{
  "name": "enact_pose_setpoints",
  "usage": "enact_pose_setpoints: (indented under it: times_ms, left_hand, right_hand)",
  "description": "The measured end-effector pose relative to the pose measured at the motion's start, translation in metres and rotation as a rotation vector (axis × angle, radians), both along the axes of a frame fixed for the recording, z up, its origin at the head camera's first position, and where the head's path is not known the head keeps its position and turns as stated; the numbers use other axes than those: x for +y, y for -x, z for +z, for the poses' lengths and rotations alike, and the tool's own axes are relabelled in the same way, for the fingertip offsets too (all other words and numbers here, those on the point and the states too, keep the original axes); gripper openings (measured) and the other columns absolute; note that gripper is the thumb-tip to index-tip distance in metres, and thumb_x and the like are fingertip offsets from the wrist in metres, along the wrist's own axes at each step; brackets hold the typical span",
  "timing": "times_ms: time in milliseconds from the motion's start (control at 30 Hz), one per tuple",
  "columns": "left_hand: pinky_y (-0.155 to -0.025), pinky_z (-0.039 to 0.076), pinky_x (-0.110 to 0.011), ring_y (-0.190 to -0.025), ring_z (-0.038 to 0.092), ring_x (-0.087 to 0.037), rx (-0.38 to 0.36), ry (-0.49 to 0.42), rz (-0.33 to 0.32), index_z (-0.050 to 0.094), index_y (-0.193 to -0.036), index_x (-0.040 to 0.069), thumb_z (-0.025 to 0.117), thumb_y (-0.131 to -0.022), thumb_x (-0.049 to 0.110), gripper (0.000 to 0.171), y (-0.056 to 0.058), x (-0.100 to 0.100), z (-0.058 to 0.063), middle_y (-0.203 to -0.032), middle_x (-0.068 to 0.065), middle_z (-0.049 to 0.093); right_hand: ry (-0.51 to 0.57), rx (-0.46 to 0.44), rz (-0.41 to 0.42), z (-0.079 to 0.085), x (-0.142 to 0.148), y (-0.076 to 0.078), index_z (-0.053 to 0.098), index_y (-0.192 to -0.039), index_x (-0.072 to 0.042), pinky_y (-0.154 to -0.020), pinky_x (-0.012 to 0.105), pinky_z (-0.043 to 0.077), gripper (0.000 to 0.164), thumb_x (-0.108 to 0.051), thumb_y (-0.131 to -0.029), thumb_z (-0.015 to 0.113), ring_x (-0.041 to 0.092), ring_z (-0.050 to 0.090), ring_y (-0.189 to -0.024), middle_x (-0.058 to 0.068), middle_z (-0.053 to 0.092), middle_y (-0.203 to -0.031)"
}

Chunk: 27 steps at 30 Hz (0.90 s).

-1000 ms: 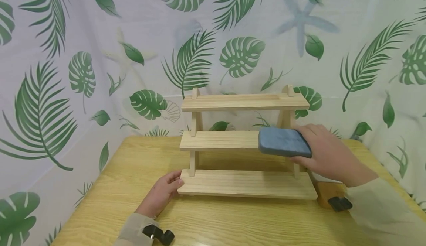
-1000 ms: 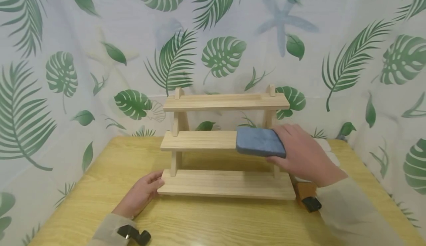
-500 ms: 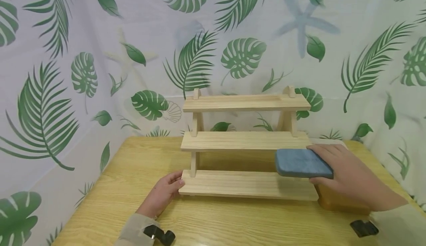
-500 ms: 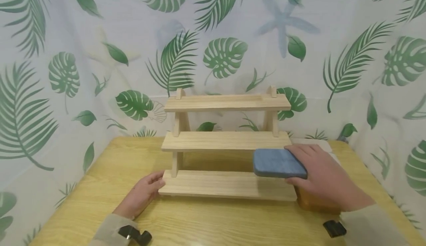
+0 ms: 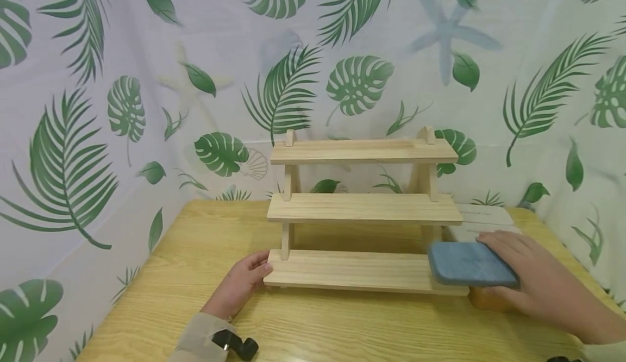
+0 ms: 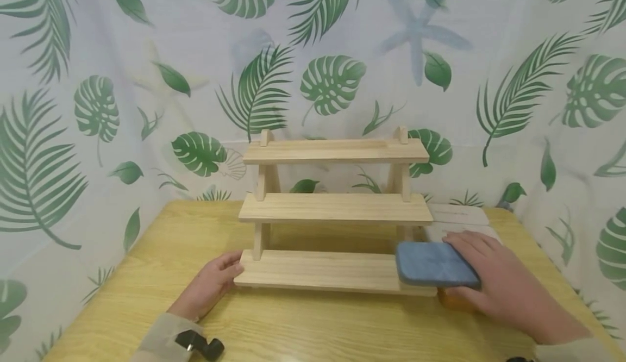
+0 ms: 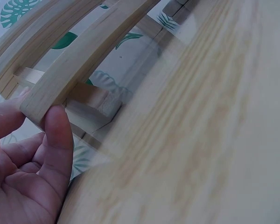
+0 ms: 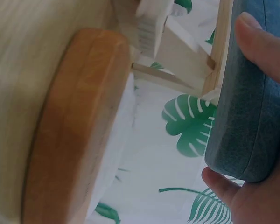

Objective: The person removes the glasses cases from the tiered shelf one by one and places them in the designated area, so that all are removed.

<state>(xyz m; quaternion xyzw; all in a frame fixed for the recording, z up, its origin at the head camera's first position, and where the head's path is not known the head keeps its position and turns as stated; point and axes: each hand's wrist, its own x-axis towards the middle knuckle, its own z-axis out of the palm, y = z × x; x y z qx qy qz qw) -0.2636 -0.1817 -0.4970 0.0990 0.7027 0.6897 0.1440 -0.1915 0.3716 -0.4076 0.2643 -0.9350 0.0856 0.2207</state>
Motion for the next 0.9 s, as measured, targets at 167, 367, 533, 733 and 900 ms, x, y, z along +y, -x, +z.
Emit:
enact_pose_setpoints:
  times_ms: [167,367,533,733,900]
  left_hand:
    - [-0.091,0.052,-0.037,-0.121,0.058,-0.029,-0.001,-0.001,-0.001,0.03,-0.156,-0.005,0.056,-0.106,0.026,0.064,0.0,-0.001,-0.001,-0.146,-0.022,0.049]
    - [-0.092,0.052,-0.037,-0.121,0.058,-0.029,-0.004,-0.013,-0.004,0.03,-0.155,-0.005,0.058,-0.105,0.026,0.065,0.002,-0.001,-0.002,-0.145,-0.022,0.049]
    - [-0.093,0.052,-0.036,-0.122,0.057,-0.029,-0.003,-0.02,-0.002,0.03,-0.155,-0.005,0.058,-0.105,0.026,0.065,0.003,-0.001,-0.002,-0.145,-0.022,0.049]
    - [-0.09,0.052,-0.036,-0.12,0.058,-0.028,-0.002,-0.021,-0.009,0.03,-0.156,-0.004,0.058,-0.106,0.027,0.065,0.004,-0.001,-0.003,-0.143,-0.021,0.05]
    - [-0.089,0.052,-0.036,-0.119,0.058,-0.027,-0.002,-0.024,-0.007,0.029,-0.156,-0.005,0.057,-0.106,0.026,0.065,0.003,-0.002,-0.003,-0.143,-0.021,0.05]
  right_hand:
    - [-0.005,-0.096,-0.056,-0.01,0.012,-0.01,0.05,-0.146,-0.012,-0.107,0.058,0.032,0.092,-0.051,-0.073,0.088,0.043,0.045,-0.126,0.016,0.052,-0.141]
    - [-0.015,-0.145,-0.092,-0.023,0.032,-0.022,0.048,-0.147,-0.007,-0.118,0.058,0.015,0.092,-0.046,-0.075,0.088,0.049,0.043,-0.126,0.02,0.05,-0.142]
    - [-0.054,-0.176,-0.128,-0.035,0.046,-0.027,0.05,-0.143,-0.001,-0.117,0.06,0.012,0.095,-0.049,-0.071,0.089,0.052,0.043,-0.123,0.023,0.051,-0.139]
    - [-0.043,-0.216,-0.146,-0.047,0.058,-0.032,0.049,-0.141,0.004,-0.104,0.073,0.02,0.098,-0.047,-0.069,0.091,0.056,0.04,-0.121,0.028,0.051,-0.136]
    - [-0.054,-0.325,-0.22,-0.052,0.062,-0.034,0.048,-0.143,0.004,-0.099,0.072,0.025,0.103,-0.059,-0.07,0.085,0.057,0.038,-0.124,0.03,0.05,-0.139]
